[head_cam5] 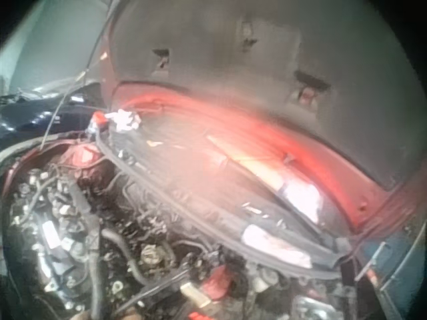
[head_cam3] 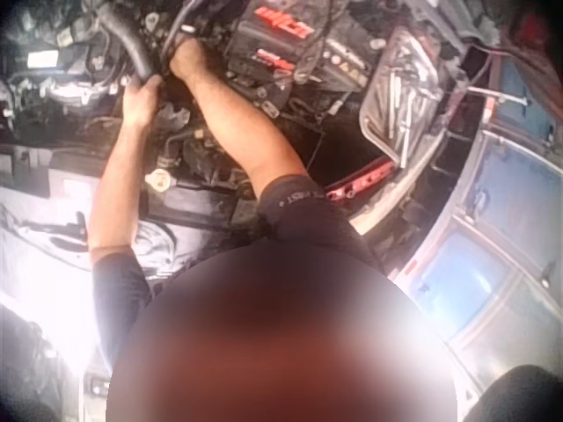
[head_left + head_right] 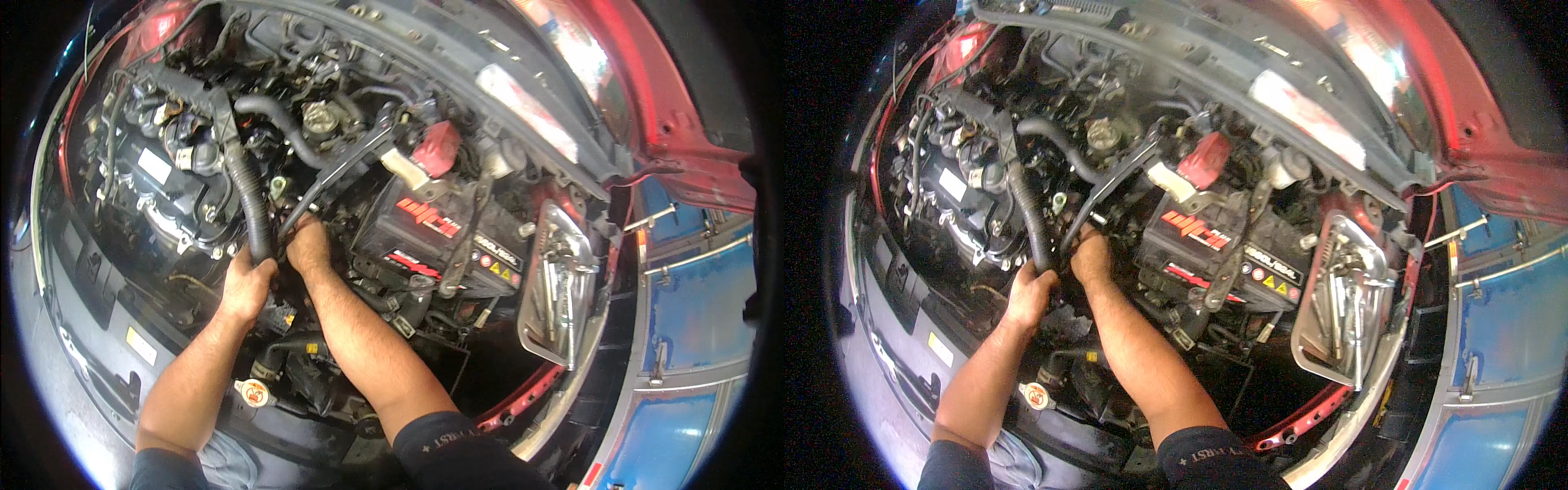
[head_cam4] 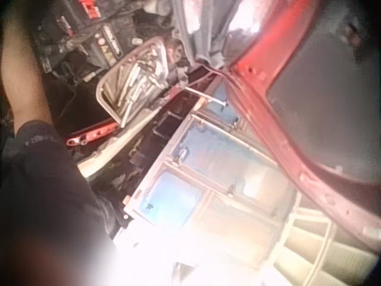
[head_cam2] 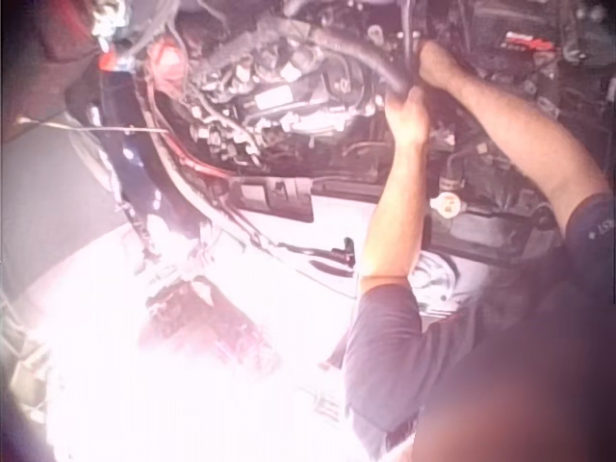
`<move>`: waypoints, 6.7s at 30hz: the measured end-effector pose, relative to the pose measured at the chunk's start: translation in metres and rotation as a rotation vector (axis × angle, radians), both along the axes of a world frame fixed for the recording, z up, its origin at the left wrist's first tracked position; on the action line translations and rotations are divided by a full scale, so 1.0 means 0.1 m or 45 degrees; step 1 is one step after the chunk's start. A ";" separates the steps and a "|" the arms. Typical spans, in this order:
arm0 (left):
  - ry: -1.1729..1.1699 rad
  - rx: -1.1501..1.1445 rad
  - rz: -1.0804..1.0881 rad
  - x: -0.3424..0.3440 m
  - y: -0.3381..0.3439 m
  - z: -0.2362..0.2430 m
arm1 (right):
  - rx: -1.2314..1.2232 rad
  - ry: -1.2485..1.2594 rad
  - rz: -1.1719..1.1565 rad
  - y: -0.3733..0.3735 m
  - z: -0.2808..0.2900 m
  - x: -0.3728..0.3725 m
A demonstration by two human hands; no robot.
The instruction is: The person works under the hood of a red car, manipulating hoses and components near the engine and battery. They use a wrench to tighten bolts, adjust hoses, and reposition parts within the engine bay. The person briefly walks to a nearby box to retrieve a tool before returning to continue adjustments.
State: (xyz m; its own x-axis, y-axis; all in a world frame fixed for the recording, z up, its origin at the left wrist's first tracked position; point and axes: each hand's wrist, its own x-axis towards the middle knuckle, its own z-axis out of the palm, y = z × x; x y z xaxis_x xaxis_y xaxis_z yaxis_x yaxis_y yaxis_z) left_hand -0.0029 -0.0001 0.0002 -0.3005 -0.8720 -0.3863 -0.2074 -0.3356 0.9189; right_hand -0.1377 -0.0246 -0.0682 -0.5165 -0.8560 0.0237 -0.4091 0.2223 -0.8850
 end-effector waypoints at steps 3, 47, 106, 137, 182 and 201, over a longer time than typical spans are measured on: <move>-0.085 -0.053 0.010 0.00 -0.04 -0.02 | 0.253 0.154 0.059 0.27 0.40 -0.05; -0.290 -0.104 -0.053 -0.01 -0.09 -0.01 | 0.255 -0.460 0.247 1.03 1.00 -0.19; 0.411 0.156 0.080 0.20 -0.14 -0.40 | 0.021 -0.548 -0.109 0.04 -0.12 0.03; 0.373 0.108 0.056 0.07 -0.11 -0.29 | 0.128 -0.594 0.018 0.16 -0.03 0.00; 0.455 0.135 0.046 0.18 -0.12 -0.34 | 0.341 -0.307 0.039 0.03 -0.20 0.03; 0.325 0.142 0.033 0.07 -0.09 -0.17 | 0.321 -0.186 0.112 0.14 -0.02 0.00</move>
State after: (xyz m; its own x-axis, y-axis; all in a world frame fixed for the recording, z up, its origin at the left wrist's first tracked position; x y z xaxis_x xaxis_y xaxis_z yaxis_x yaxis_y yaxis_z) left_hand 0.0045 -0.0086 -0.0167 -0.3783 -0.8370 -0.3955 0.0358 -0.4401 0.8972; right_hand -0.1377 -0.0102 -0.0697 -0.4224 -0.8670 -0.2644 -0.3086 0.4118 -0.8574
